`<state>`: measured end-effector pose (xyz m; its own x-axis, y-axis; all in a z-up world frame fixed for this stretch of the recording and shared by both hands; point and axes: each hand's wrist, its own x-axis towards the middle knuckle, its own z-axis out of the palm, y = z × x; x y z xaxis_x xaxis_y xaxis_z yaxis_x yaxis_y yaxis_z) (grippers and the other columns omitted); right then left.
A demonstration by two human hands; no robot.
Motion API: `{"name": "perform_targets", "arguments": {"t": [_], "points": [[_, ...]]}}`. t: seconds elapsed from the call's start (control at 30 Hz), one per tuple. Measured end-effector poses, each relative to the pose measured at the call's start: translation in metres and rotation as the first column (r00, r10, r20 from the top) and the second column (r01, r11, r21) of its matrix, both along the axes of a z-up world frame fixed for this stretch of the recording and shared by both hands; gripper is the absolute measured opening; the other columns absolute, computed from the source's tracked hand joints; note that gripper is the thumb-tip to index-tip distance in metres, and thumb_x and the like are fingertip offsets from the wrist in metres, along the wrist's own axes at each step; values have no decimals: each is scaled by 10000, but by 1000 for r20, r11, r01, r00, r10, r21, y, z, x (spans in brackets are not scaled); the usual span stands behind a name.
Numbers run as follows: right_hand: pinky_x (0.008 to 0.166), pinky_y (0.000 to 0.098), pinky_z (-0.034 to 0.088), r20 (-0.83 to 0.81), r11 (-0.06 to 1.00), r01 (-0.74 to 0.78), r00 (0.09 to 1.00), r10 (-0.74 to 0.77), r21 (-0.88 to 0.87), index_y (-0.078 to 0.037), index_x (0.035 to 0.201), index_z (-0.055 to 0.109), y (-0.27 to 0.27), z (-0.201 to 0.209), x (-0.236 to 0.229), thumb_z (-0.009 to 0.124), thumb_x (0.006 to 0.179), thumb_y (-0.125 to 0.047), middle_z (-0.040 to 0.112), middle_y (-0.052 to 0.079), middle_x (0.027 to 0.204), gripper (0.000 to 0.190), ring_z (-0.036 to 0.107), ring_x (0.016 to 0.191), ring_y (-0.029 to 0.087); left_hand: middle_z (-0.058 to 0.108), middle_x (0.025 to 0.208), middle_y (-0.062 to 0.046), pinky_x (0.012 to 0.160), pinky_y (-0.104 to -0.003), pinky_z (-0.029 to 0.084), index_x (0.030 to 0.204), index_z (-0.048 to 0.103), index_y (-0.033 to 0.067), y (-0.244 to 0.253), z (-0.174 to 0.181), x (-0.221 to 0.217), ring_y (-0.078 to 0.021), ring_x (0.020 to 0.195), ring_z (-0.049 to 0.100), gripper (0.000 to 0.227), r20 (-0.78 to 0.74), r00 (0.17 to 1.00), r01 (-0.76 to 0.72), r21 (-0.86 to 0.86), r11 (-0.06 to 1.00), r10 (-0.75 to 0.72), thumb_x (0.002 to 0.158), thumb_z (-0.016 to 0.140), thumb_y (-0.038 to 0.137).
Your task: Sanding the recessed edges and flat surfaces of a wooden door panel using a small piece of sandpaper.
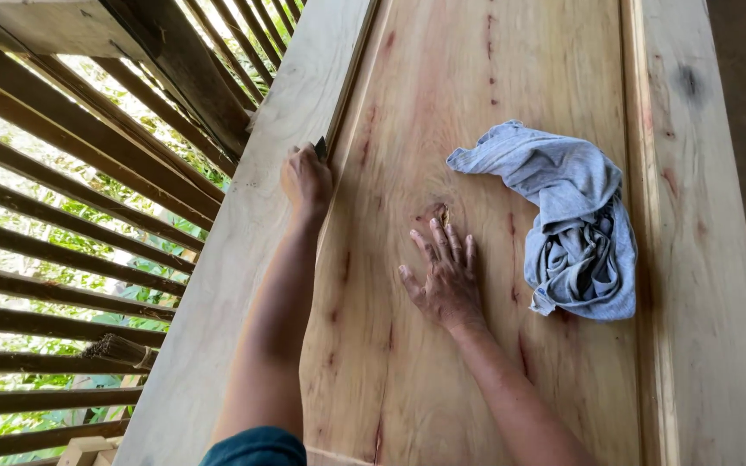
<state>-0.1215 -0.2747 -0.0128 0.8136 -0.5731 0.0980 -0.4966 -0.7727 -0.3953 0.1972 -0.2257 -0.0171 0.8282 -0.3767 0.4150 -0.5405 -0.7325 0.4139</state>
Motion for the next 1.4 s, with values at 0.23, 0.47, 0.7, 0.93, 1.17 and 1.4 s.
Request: {"name": "perform_targets", "arguments": {"t": [0.23,0.47,0.7,0.93,1.17,1.4], "points": [[1244,587,178,44,995,-18,999,23,-93,-313,1505,485,-4,-16,1,507,923,-601,383,78,1633,649,354,1502,313,519,784,-214,660,-516,480,787,597,3,154,27,-138,-458,754,593,162,236,969,74,5,997,-73,871,639,136],[1238,595,181,61,992,-37,997,44,-120,-281,1517,501,-4,-14,-3,469,949,-612,402,102,1636,658,353,1516,323,542,848,-121,655,-467,505,853,566,118,301,30,-251,-381,764,603,105,93,996,-11,110,994,1,856,643,188],[1219,627,194,92,994,-56,994,65,-96,-261,1527,479,-5,-10,-4,492,949,-588,400,134,1623,664,349,1506,352,548,800,-138,596,-478,498,797,589,115,235,-26,-171,-391,723,613,124,284,958,51,-56,997,-33,802,700,170],[1220,633,180,109,993,-72,991,83,-98,-254,1522,490,-7,-14,-3,483,960,-606,403,132,1629,664,345,1513,351,516,811,-116,618,-450,484,814,573,99,261,-6,-206,-374,719,603,187,229,973,-33,28,999,25,861,704,223],[1235,615,160,97,995,-33,994,42,-89,-242,1514,513,-4,-16,-1,531,961,-560,407,126,1637,638,356,1509,353,534,847,-110,681,-434,507,854,574,109,338,-26,-253,-359,766,607,184,139,989,-68,171,983,44,910,697,234],[1229,624,162,114,997,-52,992,59,-62,-238,1517,511,-4,-11,-3,536,961,-556,403,134,1629,641,349,1504,361,530,812,-107,659,-469,528,832,593,99,259,-25,-176,-365,755,617,216,119,993,-18,135,991,2,838,730,266]]}}
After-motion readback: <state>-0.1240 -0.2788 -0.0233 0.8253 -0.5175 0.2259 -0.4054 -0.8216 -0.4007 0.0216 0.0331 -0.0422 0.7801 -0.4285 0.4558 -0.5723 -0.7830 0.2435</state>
